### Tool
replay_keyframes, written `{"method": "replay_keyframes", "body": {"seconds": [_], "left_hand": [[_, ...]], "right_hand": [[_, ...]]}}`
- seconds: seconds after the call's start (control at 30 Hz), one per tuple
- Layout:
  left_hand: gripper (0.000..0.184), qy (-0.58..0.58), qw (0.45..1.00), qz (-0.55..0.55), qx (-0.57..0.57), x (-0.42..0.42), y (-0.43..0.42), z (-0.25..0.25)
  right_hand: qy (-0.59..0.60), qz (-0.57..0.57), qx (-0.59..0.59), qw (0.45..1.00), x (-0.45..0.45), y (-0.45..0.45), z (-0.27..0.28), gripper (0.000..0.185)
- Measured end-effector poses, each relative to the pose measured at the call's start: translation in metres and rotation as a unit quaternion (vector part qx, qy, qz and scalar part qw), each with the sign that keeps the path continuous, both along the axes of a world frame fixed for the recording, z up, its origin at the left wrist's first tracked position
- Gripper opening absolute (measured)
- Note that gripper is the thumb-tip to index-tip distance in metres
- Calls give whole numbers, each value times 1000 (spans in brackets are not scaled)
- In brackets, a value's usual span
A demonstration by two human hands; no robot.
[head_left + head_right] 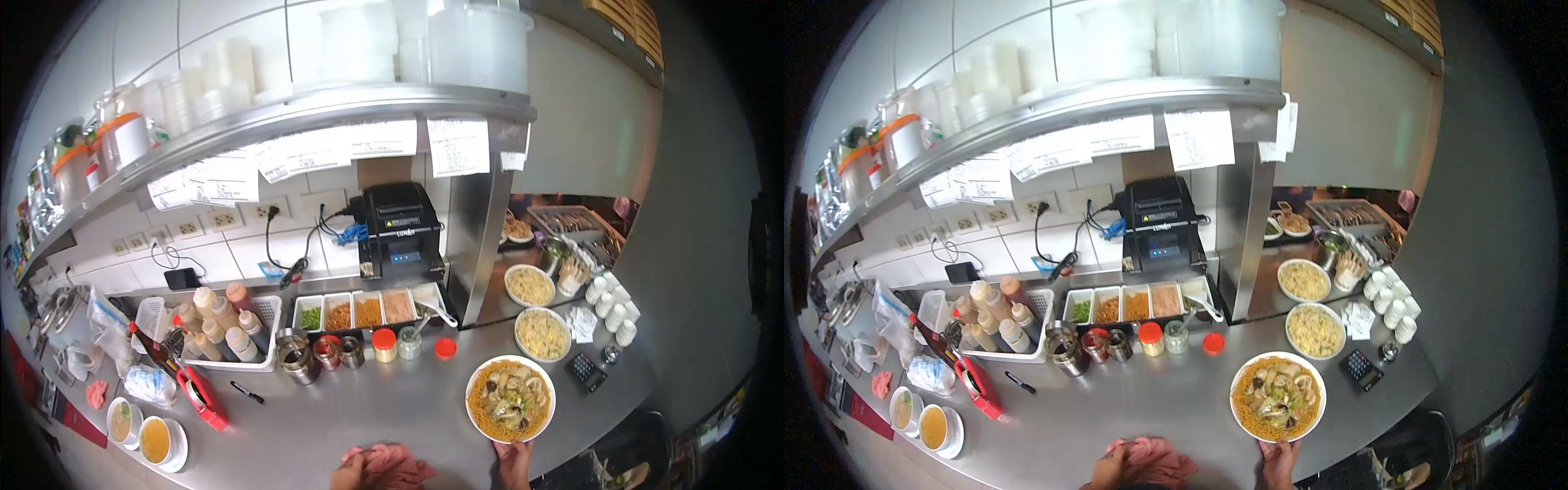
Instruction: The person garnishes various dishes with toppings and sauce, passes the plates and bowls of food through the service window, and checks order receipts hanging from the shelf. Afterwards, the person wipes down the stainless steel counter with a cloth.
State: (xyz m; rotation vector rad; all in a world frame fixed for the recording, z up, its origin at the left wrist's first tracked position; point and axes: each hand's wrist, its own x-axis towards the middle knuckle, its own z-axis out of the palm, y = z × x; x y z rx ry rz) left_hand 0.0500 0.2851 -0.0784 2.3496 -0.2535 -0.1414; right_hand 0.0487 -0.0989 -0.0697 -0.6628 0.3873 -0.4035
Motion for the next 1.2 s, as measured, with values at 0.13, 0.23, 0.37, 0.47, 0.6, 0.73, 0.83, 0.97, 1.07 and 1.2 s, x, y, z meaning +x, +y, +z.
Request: {"method": "replay_keyframes", "body": {"seconds": [0.13, 0.23, 0.37, 0.47, 0.6, 0.73, 0.83, 0.97, 1.07, 1.2], "left_hand": [[33, 122, 957, 150, -215, -6, -12, 26], [24, -24, 998, -24, -55, -11, -15, 24], [20, -148, 978, -46, -139, -16, -47, 86], [17, -11, 975, 122, -184, -24, -28, 106], [19, -159, 964, 209, -43, -39, -5, 161], [27, -104, 965, 240, 27, -57, 37, 87], [33, -135, 961, 149, 191, -78, 45, 43], [36, -232, 939, 205, 146, -92, 31, 29], [38, -197, 948, 215, 127, -91, 29, 32], [30, -263, 922, 218, 181, -88, 28, 41]], "right_hand": [[-8, 115, 79, 990, 4, 36, -21, 20], [-200, 359, -535, 738, 3, 79, 5, 20], [-100, 640, -336, 684, 26, 142, 120, 29], [-185, 641, -472, 576, 74, 150, 103, 37], [-269, 256, -764, 528, 154, 128, 207, 50], [-351, -167, -794, 469, 203, 106, 360, 57], [-325, -263, -803, 424, 223, 105, 410, 59], [-327, -287, -805, 403, 246, 110, 427, 61], [-306, -312, -810, 390, 260, 117, 426, 63], [-294, -317, -805, 406, 254, 128, 425, 66]]}}
